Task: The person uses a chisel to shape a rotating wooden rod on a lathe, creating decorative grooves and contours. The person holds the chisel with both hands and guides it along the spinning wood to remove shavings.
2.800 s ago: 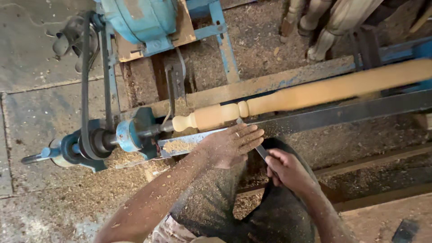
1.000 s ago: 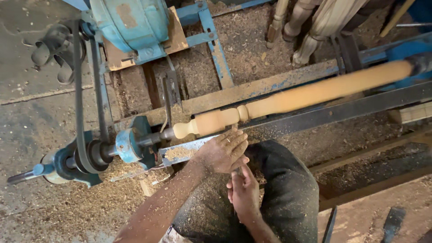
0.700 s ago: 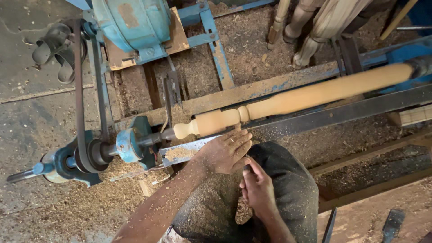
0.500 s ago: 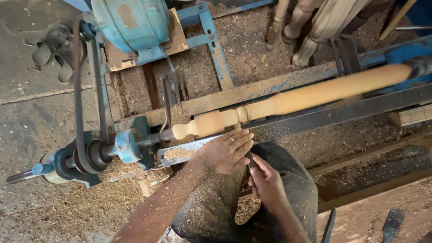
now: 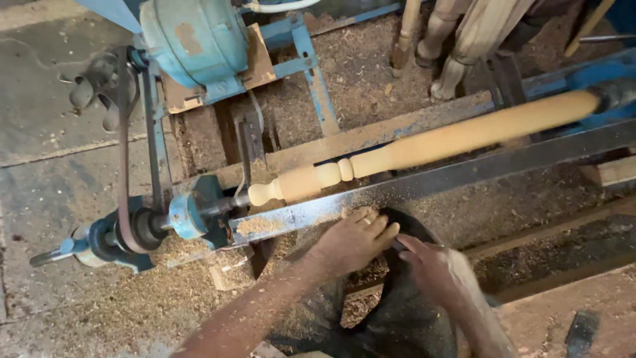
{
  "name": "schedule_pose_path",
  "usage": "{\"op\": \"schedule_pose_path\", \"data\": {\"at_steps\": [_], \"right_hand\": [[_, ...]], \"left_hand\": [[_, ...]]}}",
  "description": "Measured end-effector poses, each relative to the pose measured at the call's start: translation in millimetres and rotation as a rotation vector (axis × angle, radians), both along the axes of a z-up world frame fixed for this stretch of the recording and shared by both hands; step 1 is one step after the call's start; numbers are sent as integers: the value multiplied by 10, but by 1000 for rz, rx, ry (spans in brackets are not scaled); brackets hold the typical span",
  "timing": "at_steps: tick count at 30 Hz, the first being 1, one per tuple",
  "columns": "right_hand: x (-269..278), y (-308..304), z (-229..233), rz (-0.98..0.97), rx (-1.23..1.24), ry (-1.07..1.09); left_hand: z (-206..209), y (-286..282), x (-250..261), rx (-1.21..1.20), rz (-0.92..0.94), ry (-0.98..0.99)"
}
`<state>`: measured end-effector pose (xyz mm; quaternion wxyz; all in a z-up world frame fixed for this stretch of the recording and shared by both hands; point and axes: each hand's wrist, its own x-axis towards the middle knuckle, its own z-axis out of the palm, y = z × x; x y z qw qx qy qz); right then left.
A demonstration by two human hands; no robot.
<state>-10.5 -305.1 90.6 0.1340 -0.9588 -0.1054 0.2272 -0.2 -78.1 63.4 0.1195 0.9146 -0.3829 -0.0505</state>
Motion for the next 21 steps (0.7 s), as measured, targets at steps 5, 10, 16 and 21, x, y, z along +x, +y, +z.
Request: {"op": "schedule_pose_path", "data": {"at_steps": [5,10,16,21], "right_hand": [[-444,-24,155,-186,343,-360],[-779,13,-68,-664,784,-200],[-881,-392,-358,-849,844,178],[-1014,-481,-554,-964,748,447]], "left_hand": [[166,-470,-344,-559,478,853],[472,-745,-734,-990,443,926],[472,-291,-378,19,554,382],[122,-458,-451,-436,343,230]]}}
